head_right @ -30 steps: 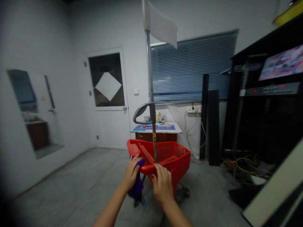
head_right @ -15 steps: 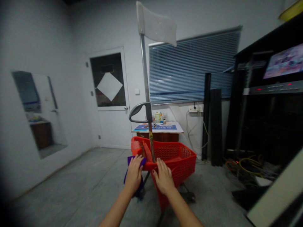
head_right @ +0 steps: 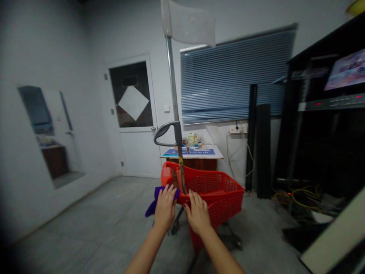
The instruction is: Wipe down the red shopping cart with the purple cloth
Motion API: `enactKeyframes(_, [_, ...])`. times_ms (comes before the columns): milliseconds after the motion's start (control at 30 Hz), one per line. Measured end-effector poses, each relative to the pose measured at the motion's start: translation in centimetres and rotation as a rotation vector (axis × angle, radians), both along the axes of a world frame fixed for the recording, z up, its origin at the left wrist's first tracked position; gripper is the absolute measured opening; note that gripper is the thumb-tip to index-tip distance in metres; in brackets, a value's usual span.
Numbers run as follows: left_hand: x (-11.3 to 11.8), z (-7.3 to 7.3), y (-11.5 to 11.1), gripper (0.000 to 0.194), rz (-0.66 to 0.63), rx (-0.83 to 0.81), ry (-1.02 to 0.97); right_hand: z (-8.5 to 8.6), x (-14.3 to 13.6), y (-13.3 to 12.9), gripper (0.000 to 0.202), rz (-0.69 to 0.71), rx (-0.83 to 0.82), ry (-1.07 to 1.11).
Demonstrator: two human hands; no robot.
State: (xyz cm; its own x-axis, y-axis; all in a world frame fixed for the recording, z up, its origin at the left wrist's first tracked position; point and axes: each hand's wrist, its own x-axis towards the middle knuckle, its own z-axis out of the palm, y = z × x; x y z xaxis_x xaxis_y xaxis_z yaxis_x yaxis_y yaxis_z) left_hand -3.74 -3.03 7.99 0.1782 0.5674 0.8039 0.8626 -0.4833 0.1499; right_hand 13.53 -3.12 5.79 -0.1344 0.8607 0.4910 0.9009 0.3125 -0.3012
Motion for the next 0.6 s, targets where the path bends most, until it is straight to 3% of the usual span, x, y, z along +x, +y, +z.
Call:
enactKeyframes(133, [-1.1,0.8,0.4,0.039,0.048,-0.041,-0.033,0.2,-0.1,-0.3,0.055,0.017,-0.014,0.0])
enactKeyframes(267, [-0.4,0.4,0.6,0.038,0.161,-0.008,-0.111,0.4,-0.8,-0.7,0.056,0.004,0.018,0.02])
enactKeyframes(467, [-0.7,-0.3,-0.2,0.05,0.065,0.008,0.094,0.9,-1.5,-1.4,0.055,0.021,0.019,0.002])
enactKeyframes(600, [-2.2,0.4,0.4,0.045,0.16,0.014,0.001,1.2,-1.9,-1.8,0.055,0.03,0.026,0.014])
